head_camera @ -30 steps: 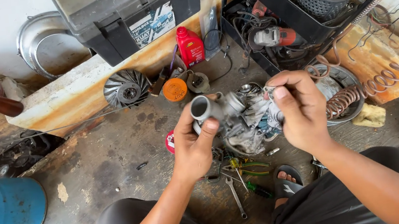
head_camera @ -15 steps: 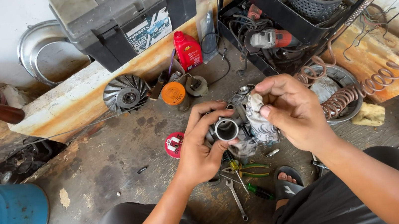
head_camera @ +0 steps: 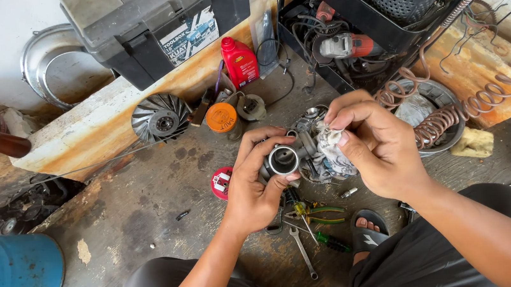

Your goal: Disassembling and cleaning a motorcycle carburetor using a screwdriver and a cloth

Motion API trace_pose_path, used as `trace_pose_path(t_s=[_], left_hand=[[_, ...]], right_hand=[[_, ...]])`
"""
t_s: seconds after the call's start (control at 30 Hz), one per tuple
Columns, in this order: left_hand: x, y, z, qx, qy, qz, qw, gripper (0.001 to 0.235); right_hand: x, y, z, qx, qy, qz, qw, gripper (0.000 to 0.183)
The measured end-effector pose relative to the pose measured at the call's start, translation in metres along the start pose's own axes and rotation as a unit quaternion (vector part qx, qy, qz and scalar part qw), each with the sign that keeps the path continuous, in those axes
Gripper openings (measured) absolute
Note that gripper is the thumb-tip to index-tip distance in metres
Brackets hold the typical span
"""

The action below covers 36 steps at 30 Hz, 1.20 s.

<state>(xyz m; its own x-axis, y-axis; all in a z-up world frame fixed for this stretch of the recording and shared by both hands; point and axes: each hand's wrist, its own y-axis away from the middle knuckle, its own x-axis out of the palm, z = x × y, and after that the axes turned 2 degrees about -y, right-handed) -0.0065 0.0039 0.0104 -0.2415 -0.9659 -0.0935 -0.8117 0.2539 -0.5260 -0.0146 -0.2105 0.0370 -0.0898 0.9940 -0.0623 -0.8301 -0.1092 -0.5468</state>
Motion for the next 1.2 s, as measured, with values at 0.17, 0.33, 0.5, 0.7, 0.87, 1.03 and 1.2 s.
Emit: trace_pose_path(t_s=[0.17, 0.33, 0.5, 0.7, 0.87, 1.03, 1.2], left_hand=[[0.001, 0.001, 0.002, 0.005, 0.006, -0.005, 1.000, 0.036], [0.006, 0.013, 0.044, -0.071, 0.108, -0.054, 0.990, 0.026], [0.014, -0.004, 0.002, -0.362, 0.277, -0.205, 0.866, 0.045], [0.007, 0.008, 0.032, -0.349, 0.332, -0.179, 0.858, 0.050], [0.004, 0.015, 0.046, -0.162, 0.336, -0.131, 0.919, 0.025], [0.000, 0.018, 0.057, -0.102, 0.280, -0.108, 0.948, 0.025], [-0.001, 0.015, 0.036, -0.080, 0.230, -0.112, 0.963, 0.022]], right_hand=[[0.000, -0.005, 0.006, -0.027, 0.026, 0.015, 0.999, 0.014], [-0.015, -0.008, -0.009, -0.012, 0.050, 0.011, 0.999, 0.015], [-0.009, -0.002, -0.022, 0.027, 0.007, 0.023, 0.999, 0.013], [0.013, 0.003, -0.019, -0.007, 0.085, 0.072, 0.994, 0.011], [0.016, 0.006, -0.015, -0.048, 0.061, 0.088, 0.993, 0.012], [0.022, 0.007, -0.015, -0.052, 0.047, 0.095, 0.993, 0.010], [0.023, 0.008, -0.014, -0.052, 0.042, 0.088, 0.994, 0.009]])
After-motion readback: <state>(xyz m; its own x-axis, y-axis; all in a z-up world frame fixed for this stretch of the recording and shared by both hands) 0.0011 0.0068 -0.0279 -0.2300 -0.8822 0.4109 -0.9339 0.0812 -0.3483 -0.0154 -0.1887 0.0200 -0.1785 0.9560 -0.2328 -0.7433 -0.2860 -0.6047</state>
